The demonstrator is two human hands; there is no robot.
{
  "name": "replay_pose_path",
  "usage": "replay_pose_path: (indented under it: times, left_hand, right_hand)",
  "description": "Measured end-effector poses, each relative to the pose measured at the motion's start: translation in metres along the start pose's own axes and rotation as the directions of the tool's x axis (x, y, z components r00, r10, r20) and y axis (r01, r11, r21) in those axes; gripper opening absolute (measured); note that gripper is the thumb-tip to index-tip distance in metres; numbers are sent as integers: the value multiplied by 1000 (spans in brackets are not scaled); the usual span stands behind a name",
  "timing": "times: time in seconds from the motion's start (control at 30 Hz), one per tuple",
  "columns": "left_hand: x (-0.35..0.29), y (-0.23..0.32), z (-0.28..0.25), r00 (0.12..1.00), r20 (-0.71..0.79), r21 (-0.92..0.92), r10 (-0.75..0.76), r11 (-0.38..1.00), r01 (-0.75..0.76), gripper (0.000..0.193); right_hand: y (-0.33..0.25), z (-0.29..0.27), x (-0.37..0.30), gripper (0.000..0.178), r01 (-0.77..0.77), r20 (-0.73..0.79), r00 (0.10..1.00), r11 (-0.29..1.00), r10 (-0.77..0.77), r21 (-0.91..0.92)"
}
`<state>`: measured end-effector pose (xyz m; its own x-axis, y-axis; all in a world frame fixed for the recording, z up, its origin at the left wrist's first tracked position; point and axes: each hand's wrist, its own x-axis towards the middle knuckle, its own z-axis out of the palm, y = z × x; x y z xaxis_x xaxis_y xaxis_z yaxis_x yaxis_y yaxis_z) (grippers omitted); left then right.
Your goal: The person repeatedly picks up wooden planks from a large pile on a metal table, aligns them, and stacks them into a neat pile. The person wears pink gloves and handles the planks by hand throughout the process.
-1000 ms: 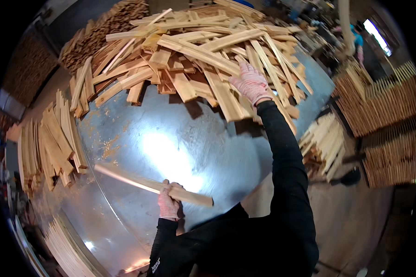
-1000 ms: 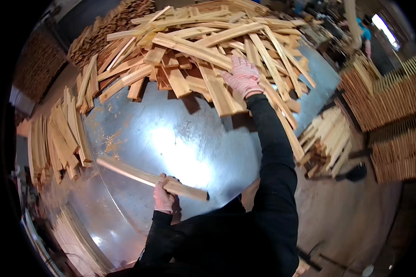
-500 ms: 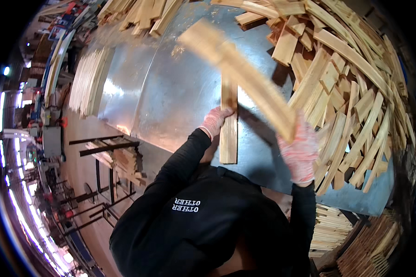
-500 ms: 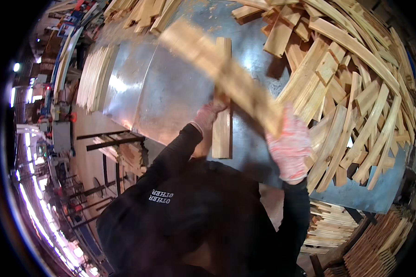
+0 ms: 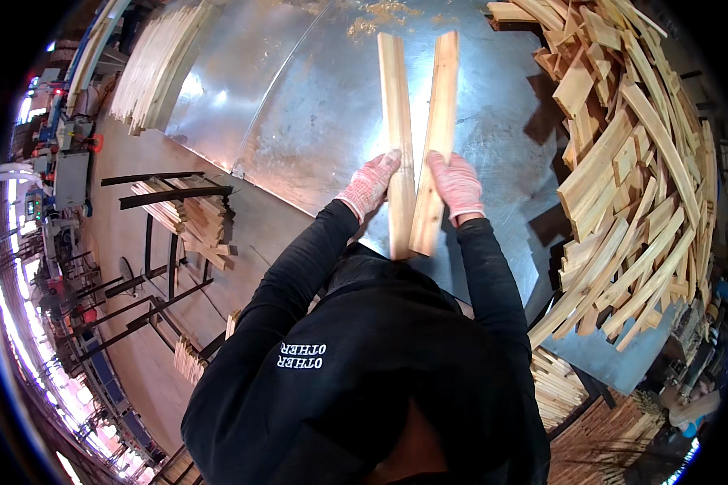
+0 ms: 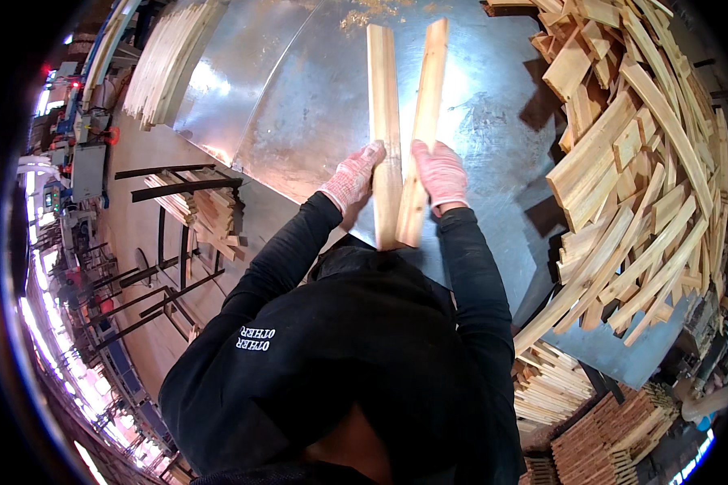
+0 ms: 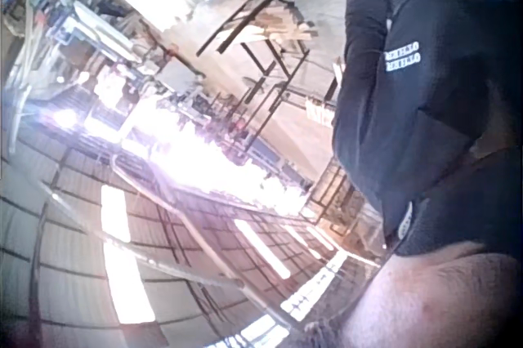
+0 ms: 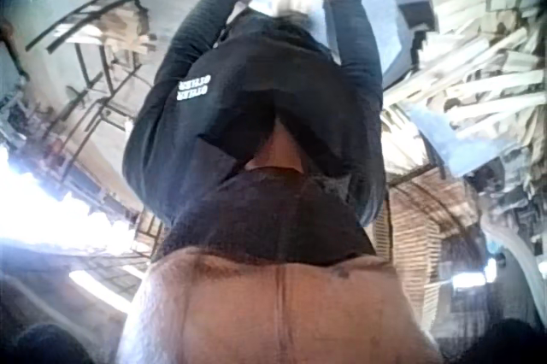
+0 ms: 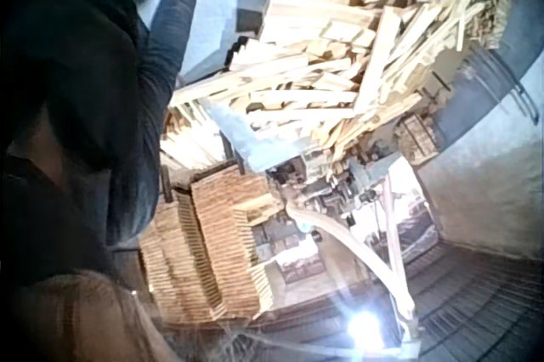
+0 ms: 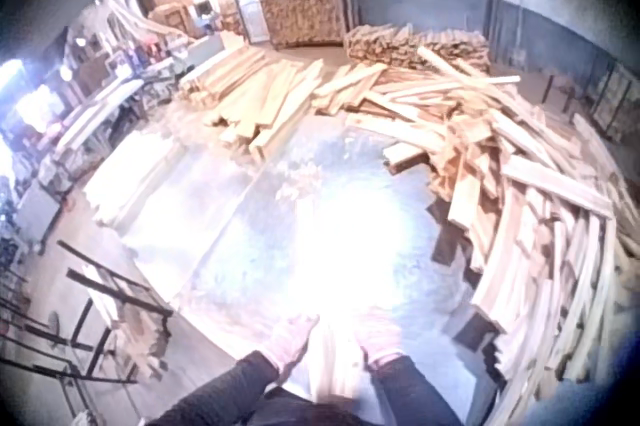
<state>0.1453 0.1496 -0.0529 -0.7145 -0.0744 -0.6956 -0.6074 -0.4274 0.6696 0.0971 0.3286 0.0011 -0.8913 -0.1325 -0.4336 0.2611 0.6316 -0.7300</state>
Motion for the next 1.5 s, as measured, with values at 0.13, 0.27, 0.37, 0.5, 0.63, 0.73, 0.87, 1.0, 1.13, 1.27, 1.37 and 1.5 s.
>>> replay_pose_path:
  times: [0.13, 0.27, 0.37, 0.5, 0.63, 0.73, 0.87, 1.0, 1.13, 1.27, 1.37, 1.5]
  left_hand:
    - [25, 1, -10, 1000, -2, 53, -19, 998, 19, 63]
    - [-1, 28, -14, 965, 194, 442, 175, 863, -245, 42]
    - [-19, 46, 20, 989, 55, 71, -137, 989, 133, 36]
    - [-10, 9, 60, 979, 175, -45, -108, 992, 118, 47]
    - [-32, -30, 91, 974, 169, 13, -148, 989, 148, 46]
    - [-48, -58, 102, 940, 258, -21, -225, 971, 238, 52]
    - [-86, -86, 117, 765, 520, -6, -379, 894, 447, 64]
    - [-84, -108, 143, 802, 517, 289, -298, 943, 164, 54]
    - [-77, -131, 170, 847, 457, 410, -271, 909, 70, 45]
    - [-80, -136, 185, 901, 375, 481, -216, 876, 10, 37]
    - [-78, -138, 153, 910, 396, 432, -121, 899, -69, 35]
    - [-111, -125, 128, 882, 458, 316, -115, 948, -41, 33]
  right_hand:
    - [-41, 12, -30, 44, 266, 261, 946, 921, -193, -286]
    - [-22, -79, -44, 49, 214, -710, 338, 785, -617, -581]
    - [-26, -154, -40, 78, -491, -673, 682, 862, 287, -130]
    - [28, -144, -22, 62, -778, -870, 490, 478, 54, -409]
    - [34, -140, -80, 28, -507, -680, 716, 786, 155, -355]
    - [18, -57, -186, 69, -376, -545, 827, 855, 135, -359]
    - [55, 8, -255, 73, -230, -432, 901, 882, 34, -411]
    - [131, -26, -259, 65, -238, -475, 878, 921, 67, -310]
    - [248, -94, -248, 70, -770, -867, 368, 633, 335, -83]
    - [275, -111, -279, 73, -679, -661, 590, 728, 464, -96]
    - [296, -99, -310, 68, -606, -790, 583, 749, 191, -267]
    - [264, -204, -263, 84, -502, -845, 528, 833, 83, -232]
